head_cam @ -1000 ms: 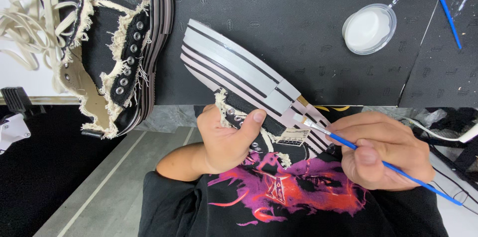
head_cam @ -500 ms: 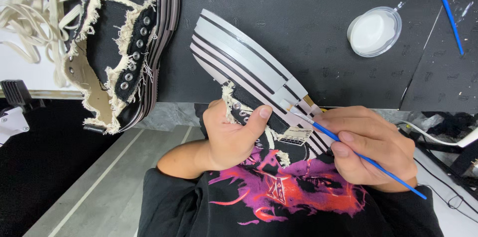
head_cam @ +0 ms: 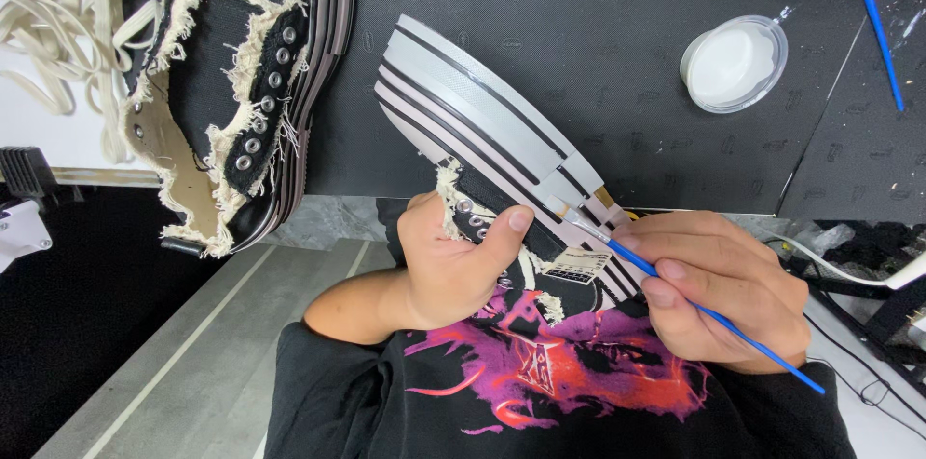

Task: The person paints the white rubber sole of a distressed black high-top sneaker with white paint using a small blue brush. They hold the shoe in their left hand and carefully apply paint to the side and bottom edges of the sole, occasionally dipping the brush into a small container of white paint.

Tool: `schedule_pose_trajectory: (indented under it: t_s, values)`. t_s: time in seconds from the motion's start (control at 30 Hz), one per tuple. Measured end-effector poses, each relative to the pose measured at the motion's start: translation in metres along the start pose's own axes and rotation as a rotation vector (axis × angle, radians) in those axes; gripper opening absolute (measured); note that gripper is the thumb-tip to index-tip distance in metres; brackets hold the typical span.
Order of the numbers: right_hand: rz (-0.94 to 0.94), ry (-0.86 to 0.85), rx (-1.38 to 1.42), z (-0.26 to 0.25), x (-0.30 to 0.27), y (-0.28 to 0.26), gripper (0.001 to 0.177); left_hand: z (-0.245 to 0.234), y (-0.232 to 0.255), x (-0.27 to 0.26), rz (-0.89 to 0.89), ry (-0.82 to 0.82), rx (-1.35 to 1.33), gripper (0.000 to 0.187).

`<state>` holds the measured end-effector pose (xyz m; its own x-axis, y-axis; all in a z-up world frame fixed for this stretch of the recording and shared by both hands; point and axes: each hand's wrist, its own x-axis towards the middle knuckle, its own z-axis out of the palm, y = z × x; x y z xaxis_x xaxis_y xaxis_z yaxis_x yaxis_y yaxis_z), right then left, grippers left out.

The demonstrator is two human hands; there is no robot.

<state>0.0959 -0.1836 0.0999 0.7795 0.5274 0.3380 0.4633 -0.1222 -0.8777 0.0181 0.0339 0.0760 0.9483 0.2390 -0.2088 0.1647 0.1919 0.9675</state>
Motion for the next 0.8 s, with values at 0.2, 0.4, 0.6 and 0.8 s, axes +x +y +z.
schedule_pose_trajectory:
  t_s: [0.2,0.4,0.6,0.8]
  values:
    - [-0.049,0.045,0.037,0.001,0.001,0.003,0.014,-0.001,0.0,0.0,0.001,0.002,-0.012,0.01]
    - [-0.007,0.055,0.031,-0.002,-0.006,0.002,0.012,0.0,-0.001,0.0,-0.001,0.013,-0.011,0.01]
    - [-0.027,0.143,0.072,0.003,-0.011,0.005,0.011,-0.001,-0.001,-0.001,-0.004,0.003,-0.004,0.009]
    - [-0.055,0.175,0.071,0.007,-0.007,0.005,0.011,-0.001,0.0,0.0,-0.012,0.002,-0.011,0.01]
